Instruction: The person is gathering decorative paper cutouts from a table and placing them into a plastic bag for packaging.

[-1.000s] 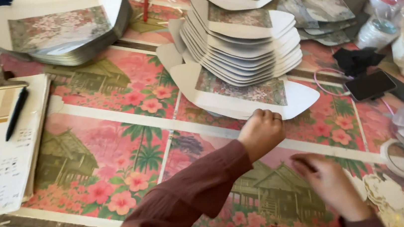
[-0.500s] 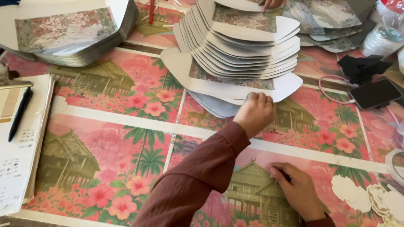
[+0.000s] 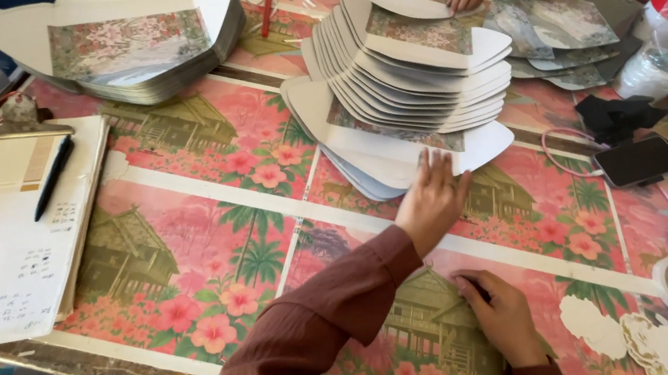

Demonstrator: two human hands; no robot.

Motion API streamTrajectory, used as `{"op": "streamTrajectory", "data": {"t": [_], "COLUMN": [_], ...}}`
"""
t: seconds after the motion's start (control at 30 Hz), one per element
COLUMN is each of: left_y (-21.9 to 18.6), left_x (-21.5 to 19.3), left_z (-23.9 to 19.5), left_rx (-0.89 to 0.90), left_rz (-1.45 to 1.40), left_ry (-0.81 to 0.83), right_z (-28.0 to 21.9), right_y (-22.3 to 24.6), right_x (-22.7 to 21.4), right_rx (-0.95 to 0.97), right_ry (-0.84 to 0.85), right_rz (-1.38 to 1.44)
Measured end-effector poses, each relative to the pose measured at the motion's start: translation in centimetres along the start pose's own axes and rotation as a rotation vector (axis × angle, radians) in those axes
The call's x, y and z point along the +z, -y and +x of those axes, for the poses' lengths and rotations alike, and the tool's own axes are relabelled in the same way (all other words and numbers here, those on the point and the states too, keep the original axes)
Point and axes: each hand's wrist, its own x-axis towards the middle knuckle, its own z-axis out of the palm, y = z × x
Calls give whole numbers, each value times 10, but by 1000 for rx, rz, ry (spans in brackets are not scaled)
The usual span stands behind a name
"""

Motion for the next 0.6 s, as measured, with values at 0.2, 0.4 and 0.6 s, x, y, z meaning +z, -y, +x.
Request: {"op": "streamTrajectory", "data": {"t": [0.2,0.4,0.6], "left_y": [32,76,117], "left_x": [-37,-10,-2], "left_z": [-52,-115,-155], "left_rx": [89,41,-378], "left_rz": [-380,-465,-706], "left_ry": [-520,-540,-422], "right_z": [2,2,2], "right_y": [-25,-27,-27], "right_x": [5,6,4], "right_rx": [-139,-96,-80], "right_ry": [-24,-34,-30], "right_rz": [10,-24,-39]}}
